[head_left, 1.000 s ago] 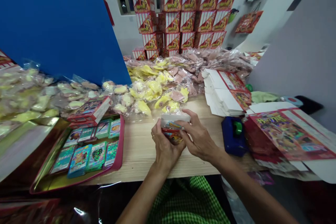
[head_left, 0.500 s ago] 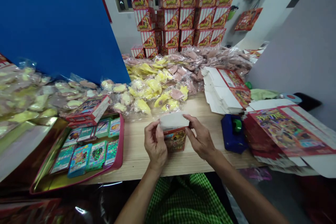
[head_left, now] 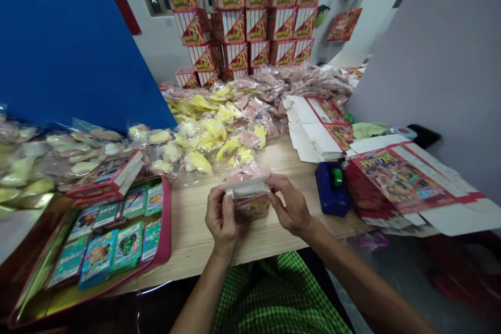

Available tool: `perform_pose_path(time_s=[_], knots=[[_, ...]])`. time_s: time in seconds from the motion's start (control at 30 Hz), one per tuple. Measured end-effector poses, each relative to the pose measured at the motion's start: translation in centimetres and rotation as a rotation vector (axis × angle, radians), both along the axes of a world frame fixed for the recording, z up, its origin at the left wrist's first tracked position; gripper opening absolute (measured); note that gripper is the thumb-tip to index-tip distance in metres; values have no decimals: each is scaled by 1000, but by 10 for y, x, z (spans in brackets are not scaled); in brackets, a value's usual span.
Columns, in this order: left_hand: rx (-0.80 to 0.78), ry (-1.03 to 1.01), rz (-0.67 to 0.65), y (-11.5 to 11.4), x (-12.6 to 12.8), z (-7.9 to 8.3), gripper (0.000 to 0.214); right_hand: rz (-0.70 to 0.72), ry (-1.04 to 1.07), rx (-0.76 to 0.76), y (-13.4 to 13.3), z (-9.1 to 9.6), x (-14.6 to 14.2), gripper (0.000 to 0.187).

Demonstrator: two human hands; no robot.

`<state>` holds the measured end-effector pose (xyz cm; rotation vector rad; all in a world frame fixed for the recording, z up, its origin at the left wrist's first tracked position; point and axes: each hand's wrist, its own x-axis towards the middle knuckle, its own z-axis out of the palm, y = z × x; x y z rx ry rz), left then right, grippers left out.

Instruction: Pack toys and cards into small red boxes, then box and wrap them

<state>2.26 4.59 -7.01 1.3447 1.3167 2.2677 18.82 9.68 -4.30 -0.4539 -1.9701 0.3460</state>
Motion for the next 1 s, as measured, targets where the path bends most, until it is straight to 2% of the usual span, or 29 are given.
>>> perform_pose_path(time_s=[0.07,0.13,0.23,0.3,0.43,0.53,0.67,0.83,0.93,1.0], knots=[[55,43,-47,-1,-1,0,17,4,31,-22,0,0,4,49],[88,89,-95,-2,-1,0,19,16,-26,5,0,2,8,43],[51,93,-147,-4,0,0,15,54,-150,44,-1,9,14,33],[8,50,-129,-5,1,-1,14,66,-180,31,-1,15,15,30],[-41,36,-22,-5,5,-4,28,33,-173,-33,-3,22,11,26],[-61,75,-19,-6,3,-3,32,2,-217,-60,-6,25,9,25],[-4,270,-109,-8,-12,5,21,15,-269,-18,-7,26,11,17],[20,515,-269,-9,-38,19,24,39,-342,17,-3,35,14,13],[4,589,-287,-8,-43,24,31,42,-423,-1,0,44,14,13],[-4,610,-287,-8,-43,25,34,34,-494,44,0,48,15,16]])
